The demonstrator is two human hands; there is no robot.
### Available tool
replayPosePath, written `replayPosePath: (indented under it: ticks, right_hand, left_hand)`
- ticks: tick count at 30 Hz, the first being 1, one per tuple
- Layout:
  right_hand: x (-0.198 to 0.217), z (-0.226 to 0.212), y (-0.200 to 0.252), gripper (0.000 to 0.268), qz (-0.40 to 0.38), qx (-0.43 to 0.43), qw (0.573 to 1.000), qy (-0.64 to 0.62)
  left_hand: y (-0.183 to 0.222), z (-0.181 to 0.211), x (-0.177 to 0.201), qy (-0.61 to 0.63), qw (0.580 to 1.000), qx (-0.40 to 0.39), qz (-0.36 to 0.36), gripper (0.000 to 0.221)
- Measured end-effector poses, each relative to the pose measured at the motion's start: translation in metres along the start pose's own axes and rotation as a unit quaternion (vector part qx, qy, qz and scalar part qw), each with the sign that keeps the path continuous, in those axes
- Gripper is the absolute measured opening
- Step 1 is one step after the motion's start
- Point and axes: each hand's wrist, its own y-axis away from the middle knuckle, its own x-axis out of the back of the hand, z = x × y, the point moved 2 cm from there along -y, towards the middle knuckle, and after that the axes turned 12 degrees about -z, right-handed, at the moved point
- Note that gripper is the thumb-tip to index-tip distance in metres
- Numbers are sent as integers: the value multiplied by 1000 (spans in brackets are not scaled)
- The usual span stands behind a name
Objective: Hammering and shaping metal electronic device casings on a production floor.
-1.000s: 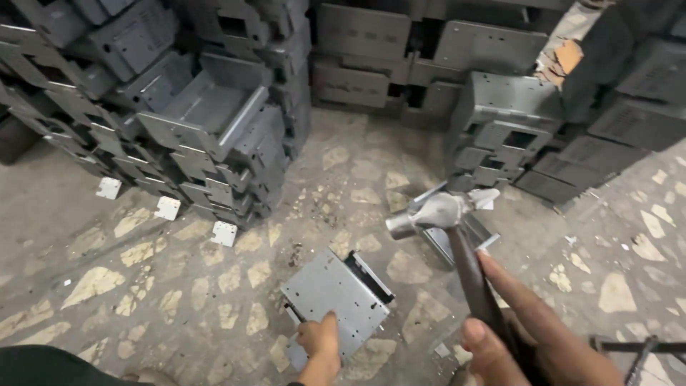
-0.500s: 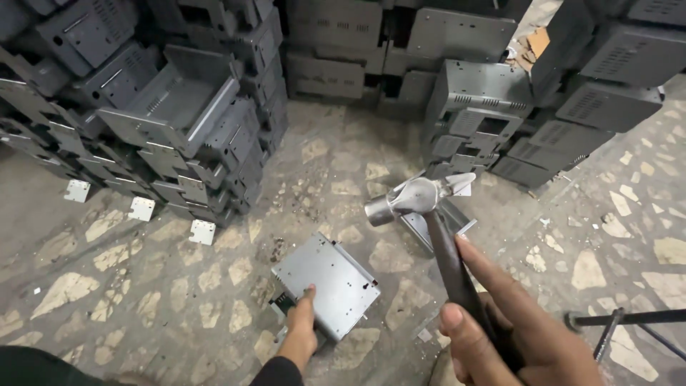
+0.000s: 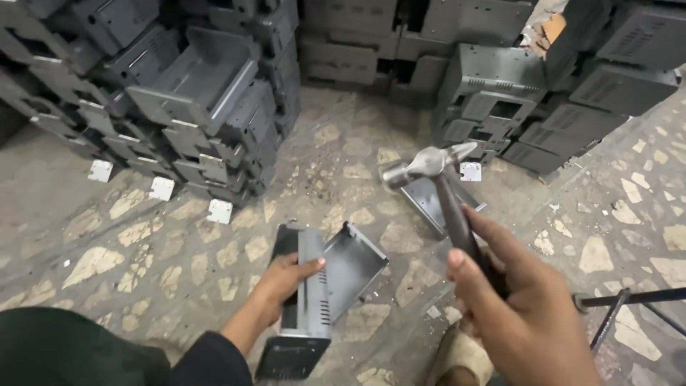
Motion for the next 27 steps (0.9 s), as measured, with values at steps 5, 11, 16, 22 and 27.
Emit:
replayPosePath:
  ticks: [5, 11, 16, 22, 27]
  right_hand:
    - [-11, -4, 2, 49, 37, -28, 999, -18]
    - [-21, -14, 7, 48, 33, -38, 998, -33]
    - [-20, -4, 9, 46, 22, -23, 999, -14]
    - [-14, 8, 5, 46, -1, 32, 999, -33]
    - [-19, 2, 6, 48, 10, 6, 1000, 2]
  left_hand:
    - [12, 4, -11, -228, 957, -171, -50, 39]
    - [-16, -34, -37, -560, 787, -258, 20, 49]
    - [-68, -117, -21, -544, 771, -328, 46, 40]
    - [-73, -149, 17, -493, 827, -269, -14, 39]
    - [-48, -137, 19, -433, 889, -151, -19, 46]
